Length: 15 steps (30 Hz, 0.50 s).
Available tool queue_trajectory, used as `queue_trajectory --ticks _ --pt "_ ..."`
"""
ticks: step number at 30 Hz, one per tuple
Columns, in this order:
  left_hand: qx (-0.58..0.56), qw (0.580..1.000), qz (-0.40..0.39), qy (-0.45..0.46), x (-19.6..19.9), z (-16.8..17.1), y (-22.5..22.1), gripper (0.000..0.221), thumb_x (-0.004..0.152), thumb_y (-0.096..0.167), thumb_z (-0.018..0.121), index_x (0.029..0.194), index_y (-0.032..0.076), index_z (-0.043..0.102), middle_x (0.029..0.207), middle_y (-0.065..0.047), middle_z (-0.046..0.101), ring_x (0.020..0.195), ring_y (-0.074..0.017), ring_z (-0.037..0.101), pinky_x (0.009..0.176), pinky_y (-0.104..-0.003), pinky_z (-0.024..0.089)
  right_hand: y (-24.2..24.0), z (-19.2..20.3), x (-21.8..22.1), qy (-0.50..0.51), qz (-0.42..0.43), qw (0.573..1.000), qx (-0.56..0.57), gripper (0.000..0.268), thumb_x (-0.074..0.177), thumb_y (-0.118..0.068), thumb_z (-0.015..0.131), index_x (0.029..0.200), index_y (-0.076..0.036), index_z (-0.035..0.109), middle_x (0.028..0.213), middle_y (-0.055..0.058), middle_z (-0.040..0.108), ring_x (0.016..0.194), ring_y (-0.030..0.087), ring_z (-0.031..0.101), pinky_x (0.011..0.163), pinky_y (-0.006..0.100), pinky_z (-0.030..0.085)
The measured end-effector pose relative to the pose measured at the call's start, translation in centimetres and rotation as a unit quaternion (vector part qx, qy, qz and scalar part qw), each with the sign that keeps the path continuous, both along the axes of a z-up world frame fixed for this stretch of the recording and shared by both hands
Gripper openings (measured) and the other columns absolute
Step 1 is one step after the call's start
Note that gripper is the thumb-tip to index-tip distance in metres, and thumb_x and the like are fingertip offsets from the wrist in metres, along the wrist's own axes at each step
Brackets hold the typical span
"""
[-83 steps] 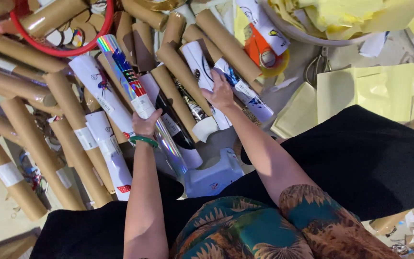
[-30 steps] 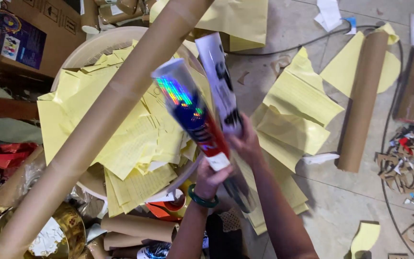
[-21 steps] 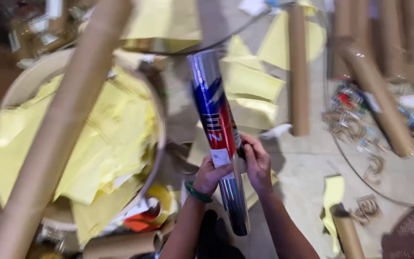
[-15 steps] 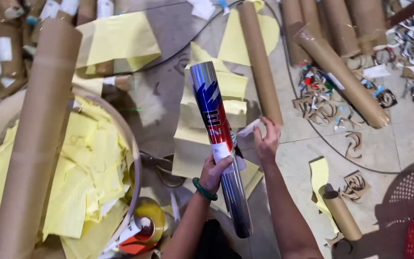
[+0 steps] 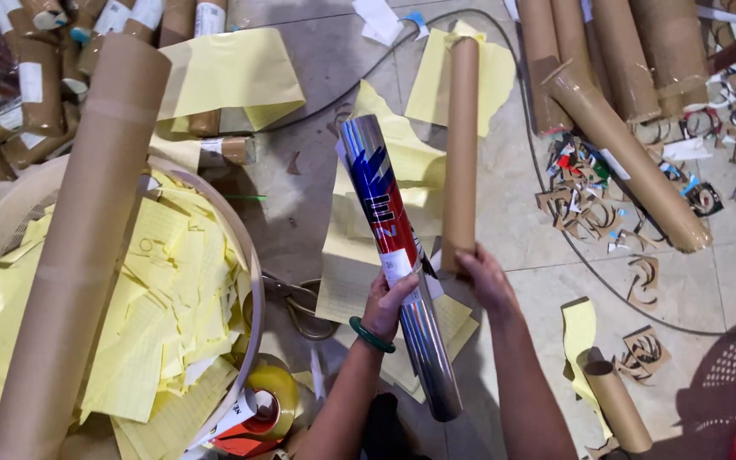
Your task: The person wraps posters in yellow paper and rolls them. They also apply labels to poster tubes by hand and organize rolled items on the floor.
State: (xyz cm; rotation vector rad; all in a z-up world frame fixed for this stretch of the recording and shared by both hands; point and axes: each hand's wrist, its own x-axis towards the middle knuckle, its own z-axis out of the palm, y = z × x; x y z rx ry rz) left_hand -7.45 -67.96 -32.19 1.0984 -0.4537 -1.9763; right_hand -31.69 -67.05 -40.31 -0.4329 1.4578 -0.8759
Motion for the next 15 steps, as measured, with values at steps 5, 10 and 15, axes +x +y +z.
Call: queue_trajectory --ticks 5,10,15 --pt "-0.046 0.999 0.018 0.005 3.3 3.4 -1.0 0.044 0.088 0.017 0.069 0.128 0.001 0.061 0.107 -0.012 0.071 0.093 -0.0211 0.070 0.083 -0.035 0.058 3.0 5.0 6.0 -0.065 0.047 0.988 -0.131 0.073 0.082 -0.017 0.071 0.148 -0.001 0.044 0.133 0.014 0.063 0.119 0.025 0.064 0.098 0.039 0.055" --pt "-0.147 0.986 0.079 -0.011 9.9 7.3 1.1 0.041 0.092 0.013 0.070 0.128 -0.004 0.060 0.108 -0.013 0.069 0.094 -0.0214 0.068 0.084 -0.036 0.056 0.7 14.5 12.3 -0.091 0.144 0.972 -0.164 0.076 0.083 -0.009 0.074 0.151 0.001 0.042 0.136 0.018 0.061 0.123 0.028 0.061 0.101 0.041 0.054" --pt "-0.174 0.954 0.198 -0.145 18.0 16.6 8.9 0.046 0.081 0.009 0.067 0.127 0.004 0.062 0.107 -0.004 0.071 0.095 -0.0153 0.068 0.084 -0.031 0.056 0.4 22.1 20.9 -0.137 0.405 0.880 -0.206 0.090 0.078 -0.010 0.081 0.154 -0.009 0.034 0.150 0.009 0.050 0.135 0.017 0.053 0.103 0.039 0.055"
